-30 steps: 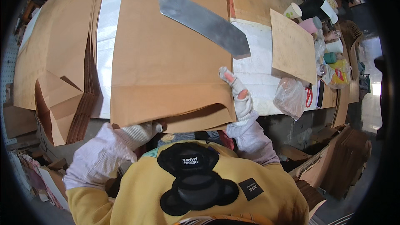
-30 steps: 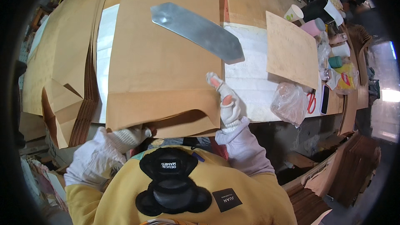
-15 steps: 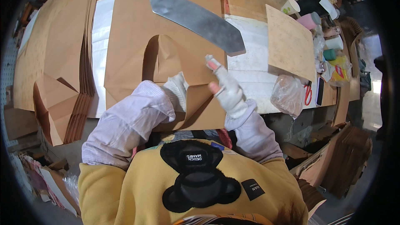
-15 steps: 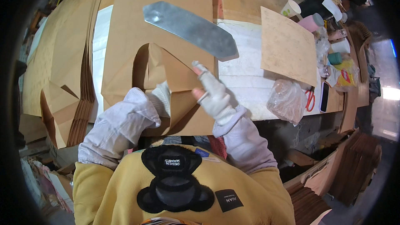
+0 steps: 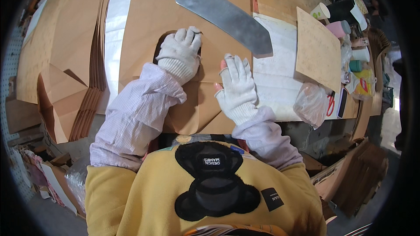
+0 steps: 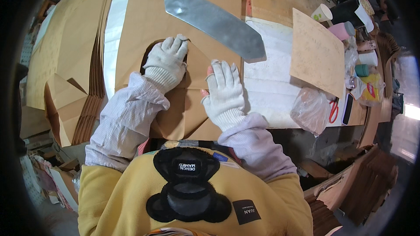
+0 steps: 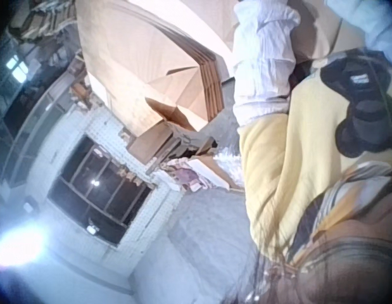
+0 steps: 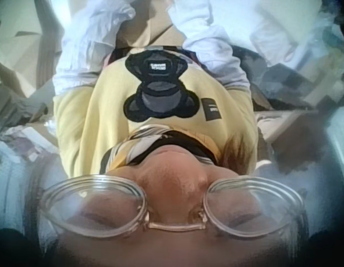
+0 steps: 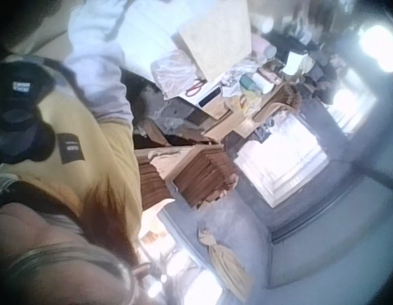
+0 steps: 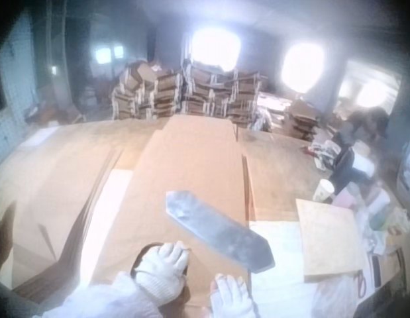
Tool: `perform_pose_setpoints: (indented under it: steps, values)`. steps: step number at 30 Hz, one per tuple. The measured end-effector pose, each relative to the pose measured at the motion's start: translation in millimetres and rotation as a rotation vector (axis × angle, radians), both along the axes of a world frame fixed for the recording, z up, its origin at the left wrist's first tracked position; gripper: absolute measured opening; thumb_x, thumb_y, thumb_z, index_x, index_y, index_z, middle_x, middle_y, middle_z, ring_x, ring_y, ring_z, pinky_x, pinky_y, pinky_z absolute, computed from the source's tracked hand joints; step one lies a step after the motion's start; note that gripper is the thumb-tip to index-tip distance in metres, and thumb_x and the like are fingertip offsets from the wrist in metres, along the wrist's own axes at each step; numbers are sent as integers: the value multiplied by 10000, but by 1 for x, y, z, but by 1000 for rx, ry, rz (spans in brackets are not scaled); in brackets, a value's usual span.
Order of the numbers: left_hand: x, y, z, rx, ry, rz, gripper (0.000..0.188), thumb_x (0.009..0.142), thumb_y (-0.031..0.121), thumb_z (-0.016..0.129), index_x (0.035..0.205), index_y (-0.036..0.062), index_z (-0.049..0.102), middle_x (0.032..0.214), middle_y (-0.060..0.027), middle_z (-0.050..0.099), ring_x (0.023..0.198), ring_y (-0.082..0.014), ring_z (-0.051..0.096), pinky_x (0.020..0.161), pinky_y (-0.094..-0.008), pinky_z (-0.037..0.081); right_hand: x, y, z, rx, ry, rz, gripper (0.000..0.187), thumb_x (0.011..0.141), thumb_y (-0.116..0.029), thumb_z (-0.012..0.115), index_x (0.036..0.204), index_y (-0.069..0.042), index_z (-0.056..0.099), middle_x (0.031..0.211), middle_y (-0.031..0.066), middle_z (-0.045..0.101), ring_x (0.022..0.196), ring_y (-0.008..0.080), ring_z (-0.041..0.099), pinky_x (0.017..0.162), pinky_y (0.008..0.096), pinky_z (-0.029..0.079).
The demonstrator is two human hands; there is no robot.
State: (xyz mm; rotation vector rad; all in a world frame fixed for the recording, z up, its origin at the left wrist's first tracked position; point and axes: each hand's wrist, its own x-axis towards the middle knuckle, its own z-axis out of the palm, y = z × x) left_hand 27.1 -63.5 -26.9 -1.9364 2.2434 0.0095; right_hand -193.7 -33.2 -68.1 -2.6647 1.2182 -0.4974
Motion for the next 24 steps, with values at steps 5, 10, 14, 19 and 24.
perform_pose_setpoints:
  steps: [5, 10, 14, 19, 24]
  values:
    - [3, 7, 117, 853, 31, 89, 463, 1005, 373, 623, 1317, 32, 654, 1332, -173, 672, 1267, -337, 642, 1075, -435, 511, 0, 2, 18, 38, 44, 24, 781, 795, -266, 803, 1441, 61, 510, 1546, 256, 471, 1443, 456, 432, 1255, 590, 278]
    - [122, 87, 66, -151, 1414, 293, 623, 1088, 454, 511, 1460, -41, 581, 1479, -185, 612, 1404, -274, 542, 1219, -408, 364, 23, -10, 32, 149, 135, 52, 748, 781, -313, 821, 1373, 53, 545, 1539, 254, 464, 1452, 448, 415, 1265, 583, 261]
    - [179, 127, -28, 34, 1381, 393, 720, 1127, 560, 353, 1504, -21, 548, 1572, -165, 538, 1517, -279, 425, 1293, -393, 235, 58, -36, 11, -114, -21, 138, 745, 799, -438, 795, 1327, 49, 599, 1465, 241, 528, 1425, 417, 443, 1262, 575, 270]
    - [158, 141, -28, -212, 797, -45, 668, 1040, 481, 548, 1490, -11, 529, 1530, -265, 518, 1495, -458, 403, 1251, -492, 320, 64, -39, 2, -107, 10, 112, 760, 831, -452, 781, 1363, 52, 582, 1492, 249, 525, 1450, 412, 435, 1277, 567, 244]
    - [125, 128, 8, -132, 559, -68, 846, 735, 323, 822, 1449, 11, 490, 1437, -246, 481, 1408, -491, 416, 1182, -525, 383, 60, -38, 4, -59, 32, 113, 809, 806, -361, 829, 1434, 46, 520, 1567, 255, 455, 1470, 441, 420, 1278, 563, 261]
